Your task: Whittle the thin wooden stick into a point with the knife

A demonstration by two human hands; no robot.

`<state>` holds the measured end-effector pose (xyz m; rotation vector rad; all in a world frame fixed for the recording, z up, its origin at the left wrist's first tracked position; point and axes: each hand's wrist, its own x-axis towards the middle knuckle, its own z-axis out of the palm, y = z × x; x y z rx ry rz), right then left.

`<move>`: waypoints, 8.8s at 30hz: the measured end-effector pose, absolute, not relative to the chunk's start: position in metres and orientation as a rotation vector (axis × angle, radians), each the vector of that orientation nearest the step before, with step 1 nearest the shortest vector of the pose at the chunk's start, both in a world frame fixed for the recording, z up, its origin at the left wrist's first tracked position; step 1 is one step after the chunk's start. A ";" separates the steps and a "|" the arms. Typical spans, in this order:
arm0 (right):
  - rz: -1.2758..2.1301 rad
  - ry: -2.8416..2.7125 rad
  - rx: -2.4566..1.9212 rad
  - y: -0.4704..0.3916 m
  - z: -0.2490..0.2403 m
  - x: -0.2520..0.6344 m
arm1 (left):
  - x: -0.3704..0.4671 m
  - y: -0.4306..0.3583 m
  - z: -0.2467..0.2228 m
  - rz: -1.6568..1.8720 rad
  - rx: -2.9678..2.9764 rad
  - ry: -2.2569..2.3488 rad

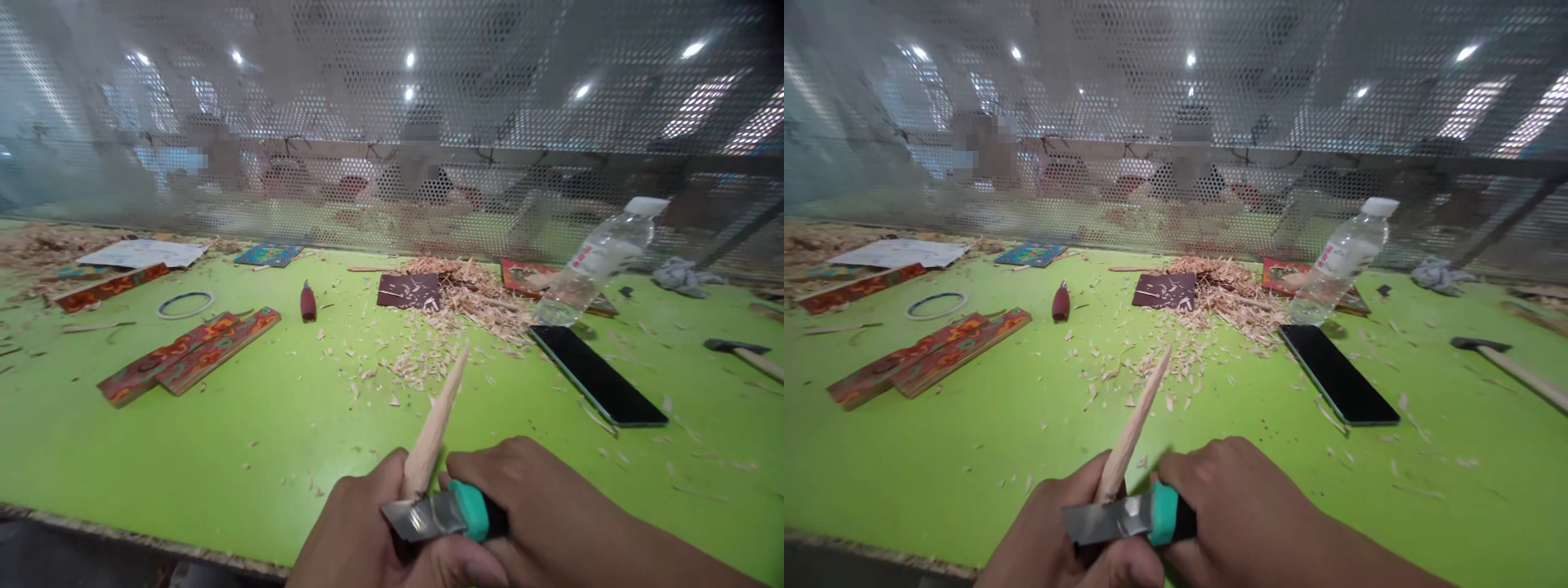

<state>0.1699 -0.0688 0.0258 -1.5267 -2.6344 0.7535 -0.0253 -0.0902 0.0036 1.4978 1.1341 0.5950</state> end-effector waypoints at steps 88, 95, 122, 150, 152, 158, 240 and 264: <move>1.731 -2.194 -1.627 -0.072 0.058 0.175 | -0.012 -0.091 0.007 0.404 1.659 1.218; 1.667 -2.281 -1.471 -0.073 0.060 0.181 | -0.014 -0.088 -0.001 0.451 1.666 1.178; 0.768 -2.559 -1.590 -0.079 0.024 0.182 | -0.016 -0.086 0.003 0.488 1.673 1.208; -0.219 -2.477 -1.211 -0.080 0.004 0.180 | -0.021 -0.083 0.007 0.622 1.570 1.160; -0.065 -2.535 -1.225 -0.079 0.002 0.183 | -0.022 -0.083 0.008 0.651 1.490 1.127; 0.313 -2.623 -1.288 -0.073 0.008 0.186 | -0.023 -0.081 0.004 0.594 1.396 1.142; 0.720 -2.610 -1.536 -0.069 0.033 0.184 | -0.021 -0.085 0.008 0.587 1.631 1.132; 0.303 -2.607 -1.736 -0.077 0.009 0.173 | -0.019 -0.081 0.006 0.545 1.623 1.190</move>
